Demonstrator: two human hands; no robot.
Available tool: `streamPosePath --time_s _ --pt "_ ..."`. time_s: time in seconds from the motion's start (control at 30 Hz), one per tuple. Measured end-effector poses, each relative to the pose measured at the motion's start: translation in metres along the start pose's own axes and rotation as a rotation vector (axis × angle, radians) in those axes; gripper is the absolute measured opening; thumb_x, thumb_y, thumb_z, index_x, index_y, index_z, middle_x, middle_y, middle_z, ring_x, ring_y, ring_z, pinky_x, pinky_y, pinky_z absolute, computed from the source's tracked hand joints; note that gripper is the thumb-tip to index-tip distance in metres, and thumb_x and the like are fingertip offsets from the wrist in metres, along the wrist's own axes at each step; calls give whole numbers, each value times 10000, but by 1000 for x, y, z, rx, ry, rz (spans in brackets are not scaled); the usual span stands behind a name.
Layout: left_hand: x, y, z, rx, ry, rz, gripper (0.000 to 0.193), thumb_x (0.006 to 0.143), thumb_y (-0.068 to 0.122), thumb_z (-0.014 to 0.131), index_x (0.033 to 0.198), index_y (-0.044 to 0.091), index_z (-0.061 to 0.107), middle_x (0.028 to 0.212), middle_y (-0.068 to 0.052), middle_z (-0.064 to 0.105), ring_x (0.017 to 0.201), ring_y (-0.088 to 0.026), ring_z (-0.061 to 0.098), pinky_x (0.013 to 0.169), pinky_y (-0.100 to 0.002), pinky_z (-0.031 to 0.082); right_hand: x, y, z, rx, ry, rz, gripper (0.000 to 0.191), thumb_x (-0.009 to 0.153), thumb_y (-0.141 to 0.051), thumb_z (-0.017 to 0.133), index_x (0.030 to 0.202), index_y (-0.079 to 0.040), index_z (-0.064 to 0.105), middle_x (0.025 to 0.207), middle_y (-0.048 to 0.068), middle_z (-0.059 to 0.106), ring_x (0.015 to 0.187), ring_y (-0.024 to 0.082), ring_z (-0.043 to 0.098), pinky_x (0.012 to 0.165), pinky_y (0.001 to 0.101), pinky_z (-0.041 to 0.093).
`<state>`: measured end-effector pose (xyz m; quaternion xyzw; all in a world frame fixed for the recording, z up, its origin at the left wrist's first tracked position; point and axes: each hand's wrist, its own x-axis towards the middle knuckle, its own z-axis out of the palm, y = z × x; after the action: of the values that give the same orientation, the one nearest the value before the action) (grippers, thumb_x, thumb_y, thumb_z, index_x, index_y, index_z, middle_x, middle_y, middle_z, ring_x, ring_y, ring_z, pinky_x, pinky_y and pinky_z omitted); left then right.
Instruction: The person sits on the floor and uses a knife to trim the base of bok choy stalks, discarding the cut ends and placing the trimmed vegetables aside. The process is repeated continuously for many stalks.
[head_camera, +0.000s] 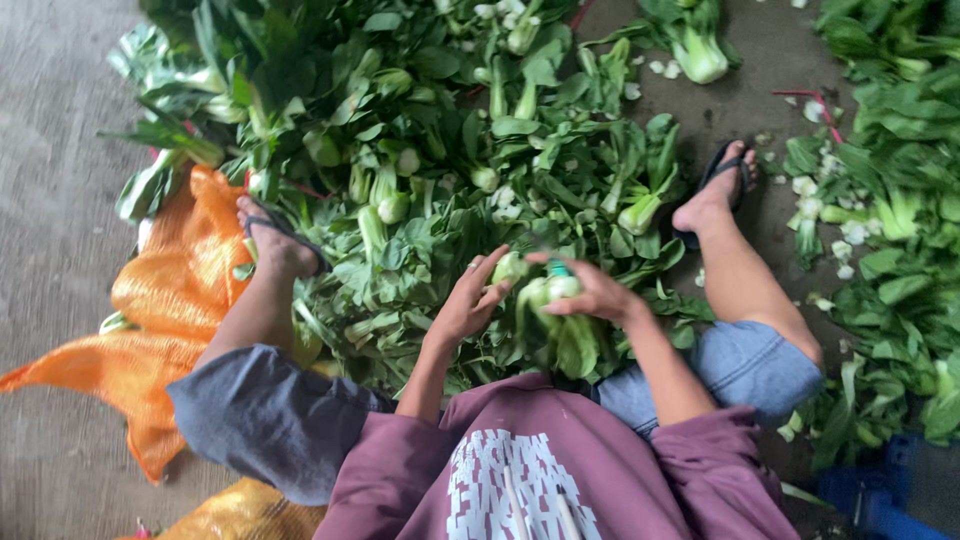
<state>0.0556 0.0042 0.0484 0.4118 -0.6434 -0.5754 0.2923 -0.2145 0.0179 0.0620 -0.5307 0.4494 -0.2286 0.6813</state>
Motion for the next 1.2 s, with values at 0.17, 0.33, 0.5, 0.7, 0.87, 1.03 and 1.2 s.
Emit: streamPosePath --time_s 0.17,0.33,0.5,0.7,0.87,1.03,1.2 --pt "-6 -2 7 436 137 -45 581 976 233 605 1536 162 468 1320 -236 559 1151 -389 602 970 -416 503 2 16 15 170 -23 -28 584 815 -229 839 1311 -36 599 1146 30 686 1032 134 649 915 293 538" --pt "-8 -14 12 -4 209 -160 471 1084 315 453 1490 90 535 1242 -164 701 1126 -291 622 957 -380 501 -2 32 24 146 205 -1 625 759 -262 863 1287 -87 579 1087 14 694 971 100 655 862 262 544" --pt "-5 -11 24 -811 236 -435 569 1137 396 366 1361 -53 634 1104 -145 708 888 -201 616 798 -365 518 4 46 25 182 475 -30 618 817 -317 901 1256 3 607 1047 70 668 920 132 628 818 289 533" --pt "-6 5 59 -414 241 -209 510 1118 321 322 1411 -16 570 1304 -145 637 1150 -197 588 1002 -345 457 2 28 47 373 622 -153 746 700 -264 924 1287 -100 493 1098 11 710 993 97 680 882 257 565" --pt "-6 -12 71 -381 250 53 489 1130 284 388 1486 -39 479 1521 -159 494 1408 -224 453 1175 -366 339 19 75 57 510 624 -7 639 715 -209 910 1254 -42 610 1084 47 737 930 162 695 776 330 560" --pt "-11 -38 -23 -330 485 -345 508 1120 378 383 1366 23 651 992 -277 697 859 -297 679 774 -416 569 2 100 35 564 606 139 563 727 -227 895 1219 -103 651 1043 40 756 936 151 727 871 321 571" --pt "-17 -55 -63 178 -117 -530 584 1035 558 439 1231 91 730 1160 -130 749 962 -210 721 845 -373 589 -50 34 -111 570 606 -77 401 860 -242 807 1184 -78 638 1016 29 699 880 142 655 823 308 514"
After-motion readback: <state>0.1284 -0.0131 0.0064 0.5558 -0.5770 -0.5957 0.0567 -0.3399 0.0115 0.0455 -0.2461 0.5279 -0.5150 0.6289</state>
